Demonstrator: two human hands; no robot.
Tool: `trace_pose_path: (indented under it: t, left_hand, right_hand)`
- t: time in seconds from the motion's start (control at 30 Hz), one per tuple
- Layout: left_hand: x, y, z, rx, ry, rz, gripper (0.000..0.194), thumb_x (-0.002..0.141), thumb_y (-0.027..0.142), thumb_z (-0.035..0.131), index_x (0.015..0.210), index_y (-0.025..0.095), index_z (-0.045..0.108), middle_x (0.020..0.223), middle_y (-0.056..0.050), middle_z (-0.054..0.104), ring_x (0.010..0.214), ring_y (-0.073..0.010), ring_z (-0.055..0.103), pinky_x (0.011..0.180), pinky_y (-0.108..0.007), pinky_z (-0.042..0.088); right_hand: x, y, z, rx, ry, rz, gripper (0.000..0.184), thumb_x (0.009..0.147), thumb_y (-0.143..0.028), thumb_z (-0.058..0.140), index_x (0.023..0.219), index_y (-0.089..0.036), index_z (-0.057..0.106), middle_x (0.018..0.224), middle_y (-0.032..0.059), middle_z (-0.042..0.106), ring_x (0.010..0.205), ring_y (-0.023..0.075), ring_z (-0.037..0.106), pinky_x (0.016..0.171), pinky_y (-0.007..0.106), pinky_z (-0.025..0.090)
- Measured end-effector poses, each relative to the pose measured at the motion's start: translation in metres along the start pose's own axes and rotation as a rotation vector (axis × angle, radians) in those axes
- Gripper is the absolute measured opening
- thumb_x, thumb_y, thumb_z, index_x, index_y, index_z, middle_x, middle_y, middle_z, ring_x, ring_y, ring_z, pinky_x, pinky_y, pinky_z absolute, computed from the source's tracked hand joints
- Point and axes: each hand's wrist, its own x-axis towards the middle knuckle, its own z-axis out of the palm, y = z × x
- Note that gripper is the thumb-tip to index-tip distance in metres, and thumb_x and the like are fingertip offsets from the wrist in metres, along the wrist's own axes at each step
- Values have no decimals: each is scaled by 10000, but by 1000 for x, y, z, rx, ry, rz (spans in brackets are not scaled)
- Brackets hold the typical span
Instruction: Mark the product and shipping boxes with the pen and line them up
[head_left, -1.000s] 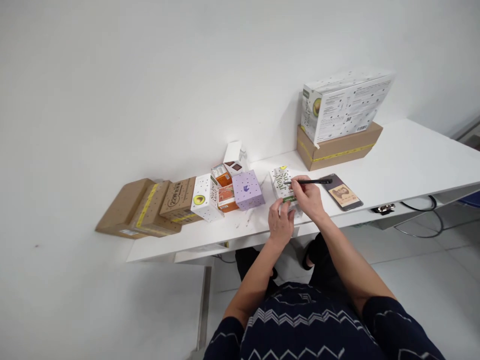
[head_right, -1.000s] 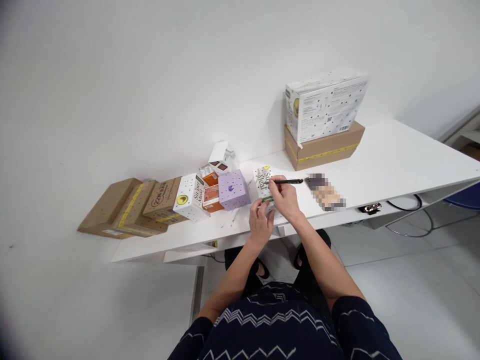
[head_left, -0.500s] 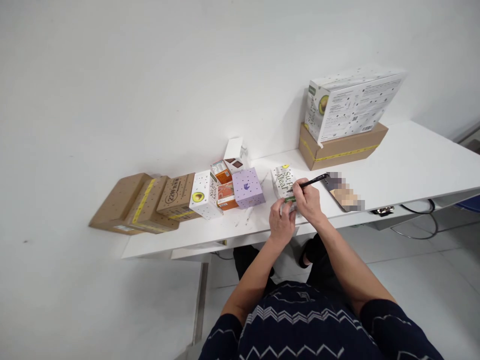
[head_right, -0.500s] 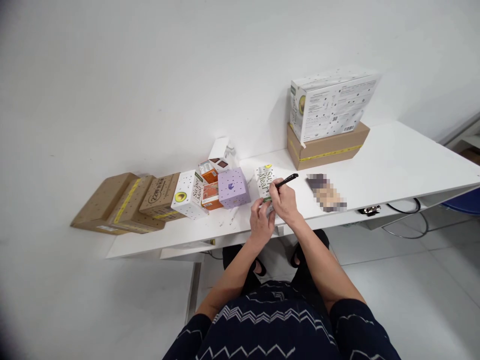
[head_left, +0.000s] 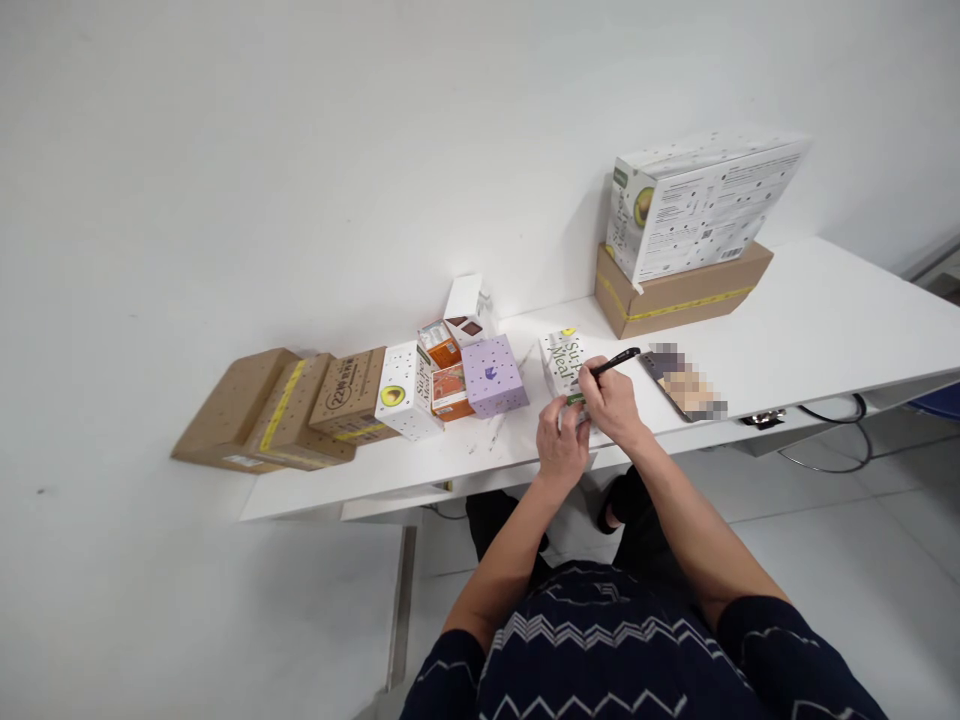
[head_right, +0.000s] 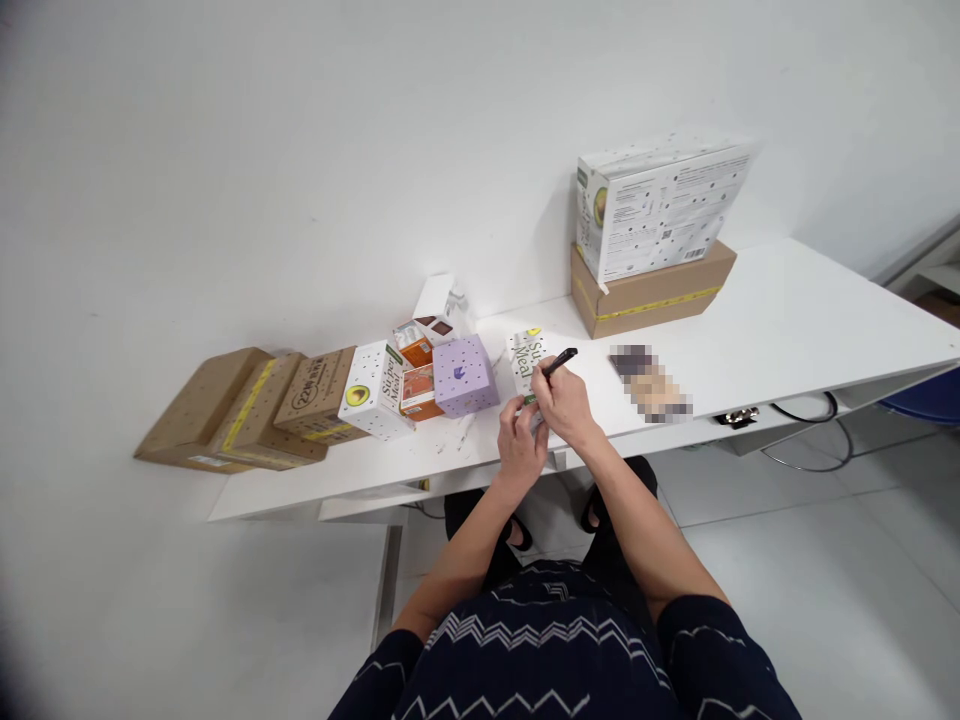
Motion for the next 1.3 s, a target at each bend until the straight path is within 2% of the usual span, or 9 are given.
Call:
trace_pose_path:
  t: [0.13, 0.27, 0.37, 0.43, 0.6, 0.73, 0.87, 1.13, 1.3]
  left_hand:
    - [1, 1, -2, 0, 3, 14, 368, 899, 247, 506, 1254, 198, 424, 1193, -142, 470, 1119, -238, 521, 874, -386, 512]
    - [1, 1, -3, -17, -19, 18, 366, 896, 237, 514, 1249, 185, 434, 1198, -150, 466, 1159, -242, 498, 901, -388, 500]
    - [1, 1, -4, -8, -28, 20, 370, 898, 230, 508, 1255, 187, 422, 1205, -148, 457, 1170, -240, 486, 899, -383, 504]
    - [0, 1, -3, -5, -33, 20, 374, 898, 228, 506, 1258, 185, 414, 1212, -148, 447, 1173, -240, 480, 904, -385, 505]
    - [-1, 2, -3, -3, -53, -8, 369, 906, 233, 491, 1262, 188, 406, 1230, -151, 434, 1185, -242, 472, 930, -405, 496]
    - [-1, 2, -4, 4, -45, 10, 378, 899, 227, 504, 1261, 173, 412, 1226, -160, 441, 1180, -245, 475, 919, -399, 501]
    - [0, 2, -6, 24, -52, 18, 381, 894, 214, 512, 1259, 165, 414, 1212, -162, 446, 1164, -242, 485, 906, -391, 507]
    - [-1, 1, -3, 17, -22, 28, 384, 895, 225, 510, 1262, 177, 407, 1215, -159, 432, 1150, -242, 491, 896, -395, 517]
    - [-3, 0, 0, 10, -26, 17, 384, 897, 224, 501, 1265, 181, 400, 1226, -161, 422, 1161, -249, 484, 902, -409, 515]
  right_hand:
    - [-1, -2, 2, 138, 71, 51, 234, 886, -403, 397, 766, -223, 487, 607, -6, 541, 571, 144, 520, 592, 256, 401]
    - [3, 3, -2, 494, 348, 256, 227, 878, -431, 398, 769, -234, 428, 569, -47, 479, 464, 107, 441, 481, 231, 364]
    - [9, 21, -15, 503, 445, 346, 251, 897, -438, 338, 787, -231, 428, 603, -30, 514, 444, 107, 441, 459, 236, 355]
    - [10, 38, -25, 254, 344, 372, 270, 898, -435, 362, 778, -217, 466, 658, 20, 585, 534, 142, 529, 536, 265, 400]
    - [2, 75, -25, -473, -248, 419, 255, 878, -413, 484, 895, -170, 560, 823, 156, 678, 820, 279, 642, 682, 334, 413]
    - [-8, 85, -4, -622, -397, 463, 322, 913, -395, 423, 1081, -146, 539, 965, 199, 670, 904, 317, 640, 688, 358, 419]
    - [-14, 90, 2, -612, -385, 486, 359, 916, -414, 411, 1128, -155, 539, 1029, 171, 644, 919, 290, 624, 724, 354, 426]
    - [-11, 121, -41, -818, 53, 520, 522, 846, -488, 518, 1243, -150, 539, 1344, 235, 417, 1205, 390, 377, 897, 500, 339]
    - [-13, 137, -53, -785, 6, 511, 523, 839, -451, 484, 1257, -142, 543, 1250, 213, 516, 1125, 350, 439, 906, 506, 341]
